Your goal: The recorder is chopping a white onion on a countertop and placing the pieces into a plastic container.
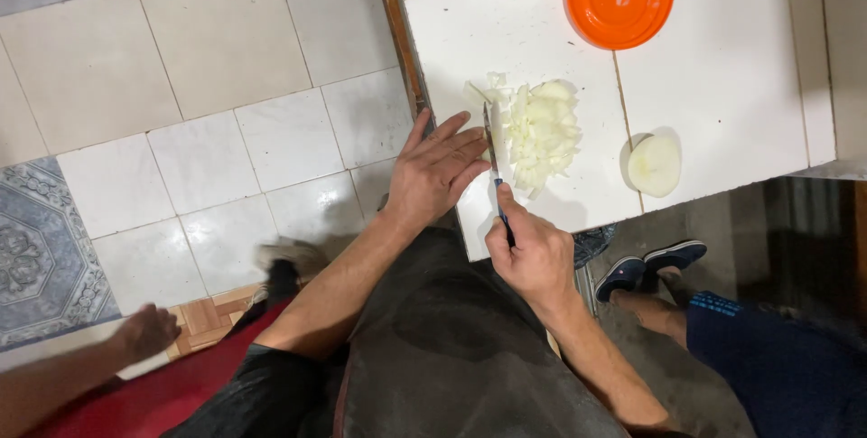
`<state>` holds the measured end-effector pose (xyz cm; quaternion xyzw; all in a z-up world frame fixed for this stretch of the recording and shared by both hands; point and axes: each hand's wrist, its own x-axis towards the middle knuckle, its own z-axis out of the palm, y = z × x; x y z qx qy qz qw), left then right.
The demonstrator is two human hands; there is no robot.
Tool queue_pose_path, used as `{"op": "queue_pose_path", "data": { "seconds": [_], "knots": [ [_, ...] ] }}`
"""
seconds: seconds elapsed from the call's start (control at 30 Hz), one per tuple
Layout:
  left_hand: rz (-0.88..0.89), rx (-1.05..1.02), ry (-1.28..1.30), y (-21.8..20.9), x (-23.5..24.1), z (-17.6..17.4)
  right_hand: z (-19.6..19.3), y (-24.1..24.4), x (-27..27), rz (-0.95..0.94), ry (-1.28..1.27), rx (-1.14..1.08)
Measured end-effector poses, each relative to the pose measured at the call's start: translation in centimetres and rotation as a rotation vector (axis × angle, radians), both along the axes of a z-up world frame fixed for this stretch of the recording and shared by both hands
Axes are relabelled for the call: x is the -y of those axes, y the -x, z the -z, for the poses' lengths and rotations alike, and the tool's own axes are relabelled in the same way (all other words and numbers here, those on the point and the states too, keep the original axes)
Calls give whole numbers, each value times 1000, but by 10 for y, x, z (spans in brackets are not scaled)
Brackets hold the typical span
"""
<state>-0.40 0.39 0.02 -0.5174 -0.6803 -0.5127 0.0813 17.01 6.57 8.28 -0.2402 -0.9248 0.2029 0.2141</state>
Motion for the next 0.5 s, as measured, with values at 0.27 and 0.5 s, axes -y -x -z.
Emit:
{"op": "queue_pose_path", "data": {
  "seconds": [0.27,0.5],
  "knots": [
    [-44,-96,-35,0,-7,-12,-2,9,-3,-1,-24,50],
    [-99,-155,-41,-6,-8,-7,-4,7,-3,-18,-13,106]
  ]
}}
